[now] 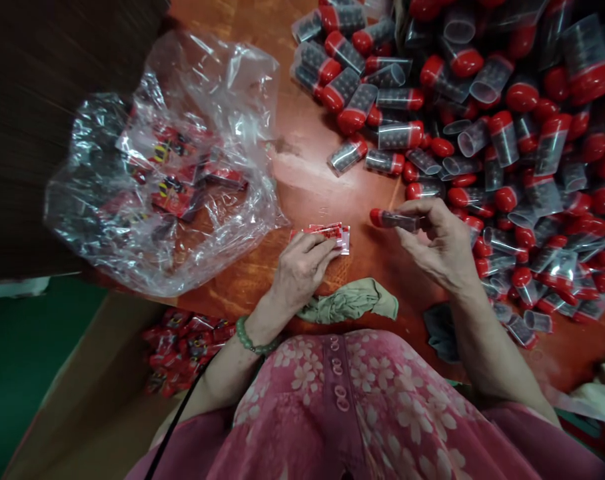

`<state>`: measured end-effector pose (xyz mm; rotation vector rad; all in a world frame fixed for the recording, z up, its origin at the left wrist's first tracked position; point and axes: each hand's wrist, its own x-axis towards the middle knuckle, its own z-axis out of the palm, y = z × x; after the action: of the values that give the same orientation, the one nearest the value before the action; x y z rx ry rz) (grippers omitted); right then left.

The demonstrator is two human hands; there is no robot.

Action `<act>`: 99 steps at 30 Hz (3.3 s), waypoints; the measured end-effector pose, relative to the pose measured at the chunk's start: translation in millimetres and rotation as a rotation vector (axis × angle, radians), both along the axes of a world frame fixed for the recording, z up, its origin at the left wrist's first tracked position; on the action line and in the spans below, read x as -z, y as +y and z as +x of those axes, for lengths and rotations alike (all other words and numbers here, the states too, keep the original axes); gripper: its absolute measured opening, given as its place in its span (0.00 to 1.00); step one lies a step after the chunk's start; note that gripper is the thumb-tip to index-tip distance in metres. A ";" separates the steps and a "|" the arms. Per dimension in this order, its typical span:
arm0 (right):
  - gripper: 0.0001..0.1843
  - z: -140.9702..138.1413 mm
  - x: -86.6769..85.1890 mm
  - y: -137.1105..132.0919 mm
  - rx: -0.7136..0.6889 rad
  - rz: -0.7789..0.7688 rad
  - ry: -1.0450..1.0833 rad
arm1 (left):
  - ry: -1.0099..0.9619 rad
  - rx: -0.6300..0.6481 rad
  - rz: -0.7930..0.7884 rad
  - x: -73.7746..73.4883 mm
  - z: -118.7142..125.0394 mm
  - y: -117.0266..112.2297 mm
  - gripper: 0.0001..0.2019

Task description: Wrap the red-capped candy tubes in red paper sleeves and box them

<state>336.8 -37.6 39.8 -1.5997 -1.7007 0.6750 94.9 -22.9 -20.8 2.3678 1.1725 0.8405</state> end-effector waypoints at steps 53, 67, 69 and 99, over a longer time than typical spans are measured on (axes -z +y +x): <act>0.21 -35.7 -37.5 -34.0 -0.474 -0.005 -0.167 | -0.237 0.131 -0.129 -47.6 -21.7 -12.5 0.05; 0.13 -46.4 -34.7 -22.1 -0.355 -0.146 0.087 | -0.200 0.218 -0.314 -50.4 -24.5 -2.1 0.11; 0.12 -46.1 -30.6 -20.3 -0.290 -0.194 0.151 | -0.267 0.205 -0.376 -48.9 -22.6 -1.6 0.11; 0.13 -89.9 20.3 -29.0 0.118 -0.172 0.730 | -1.211 -0.367 -1.146 -34.5 9.0 -15.9 0.19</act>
<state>246.9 -66.6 19.5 -1.3121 -1.0251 1.1904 103.9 -38.8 13.7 0.5134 1.0210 1.0261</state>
